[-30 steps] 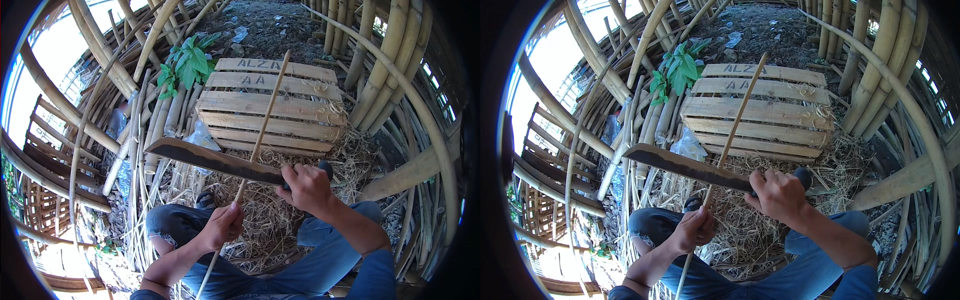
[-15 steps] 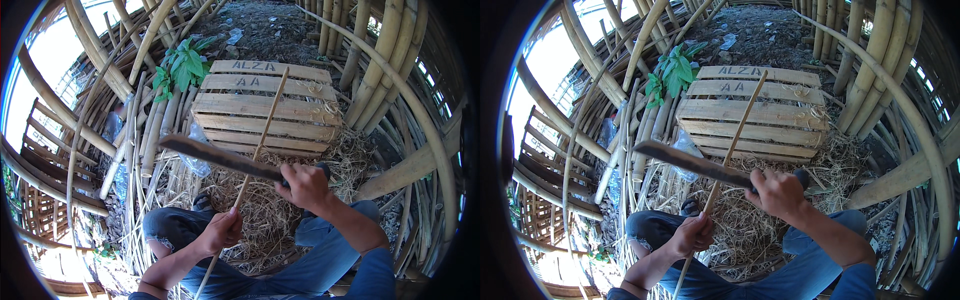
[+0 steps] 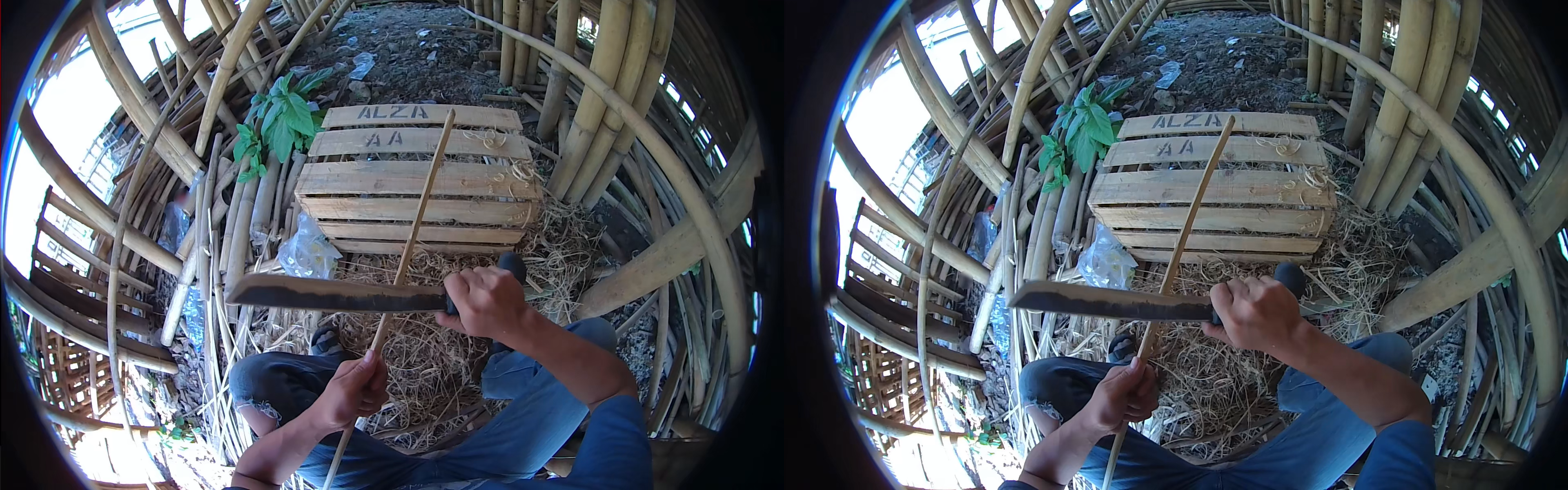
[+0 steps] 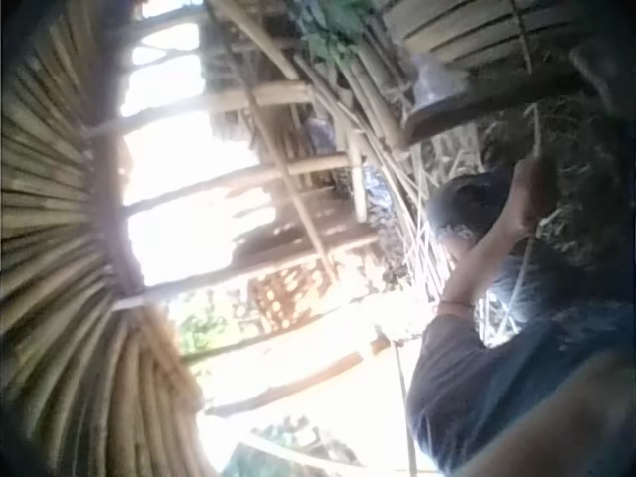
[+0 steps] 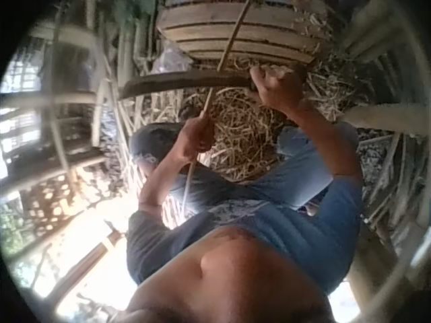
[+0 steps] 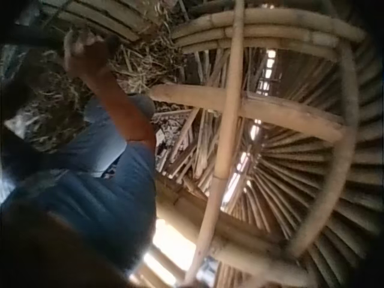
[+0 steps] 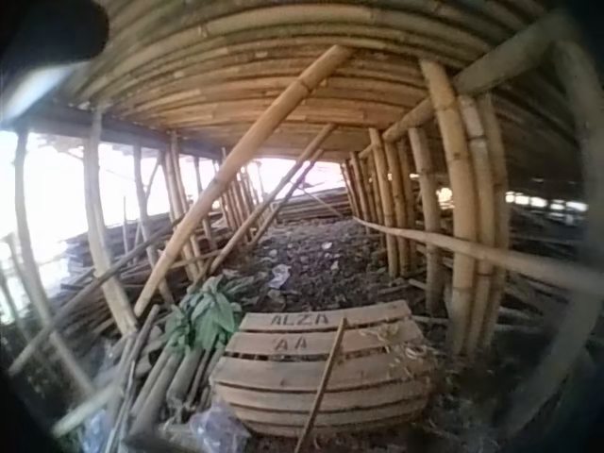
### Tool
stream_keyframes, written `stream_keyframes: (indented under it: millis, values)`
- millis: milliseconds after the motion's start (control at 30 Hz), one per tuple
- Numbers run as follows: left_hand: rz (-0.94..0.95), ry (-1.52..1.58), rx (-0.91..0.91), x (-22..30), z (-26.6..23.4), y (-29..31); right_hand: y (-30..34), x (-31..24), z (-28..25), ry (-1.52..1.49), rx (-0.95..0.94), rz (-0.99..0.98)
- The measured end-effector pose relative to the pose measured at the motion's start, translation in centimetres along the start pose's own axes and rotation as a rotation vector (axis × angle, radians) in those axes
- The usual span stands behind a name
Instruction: The person holds a thin bamboo strip and repeatedly scrapes down its length using a machete.
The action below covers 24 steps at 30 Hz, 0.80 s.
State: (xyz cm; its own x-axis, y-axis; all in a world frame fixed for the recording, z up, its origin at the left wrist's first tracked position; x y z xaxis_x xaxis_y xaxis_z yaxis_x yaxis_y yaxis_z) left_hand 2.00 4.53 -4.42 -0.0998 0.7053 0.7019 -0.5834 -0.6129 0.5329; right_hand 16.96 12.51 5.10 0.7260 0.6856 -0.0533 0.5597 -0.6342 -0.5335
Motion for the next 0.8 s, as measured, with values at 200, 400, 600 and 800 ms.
stream_keyframes:
  millis: [200, 400, 600, 800]
  values:
    - [-0.002, -0.084, 0.026, -0.1, -0.4, 0.0, -0.7, 5.6, -0.6, 0.079, 0.075, 0.172]
    - [-0.029, -0.088, 0.029, -0.9, -0.3, 0.4, 0.2, 2.9, 0.3, 0.045, 0.009, 0.050]
    - [-0.053, -0.155, 0.052, -1.9, -0.6, 0.7, 0.1, 8.9, 0.4, 0.096, -0.002, 0.327]
    - [-0.065, -0.195, 0.092, -2.4, -0.9, 0.6, 0.7, 6.4, 0.4, 0.093, -0.013, 0.145]
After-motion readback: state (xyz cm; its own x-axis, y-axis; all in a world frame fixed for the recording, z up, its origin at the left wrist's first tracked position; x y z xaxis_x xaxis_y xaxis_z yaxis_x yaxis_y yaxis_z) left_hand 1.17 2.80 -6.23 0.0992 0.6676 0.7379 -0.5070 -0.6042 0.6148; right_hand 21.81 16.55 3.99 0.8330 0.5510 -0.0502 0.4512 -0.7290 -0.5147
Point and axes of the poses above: each hand's wrist, its own y-axis away from the middle knuckle, its own z-axis out of the palm, x = y × z, the point moved 10 cm from there along -y, towards the middle knuckle, and after that the axes turned 6 degrees about -y, right-handed, at the moved point
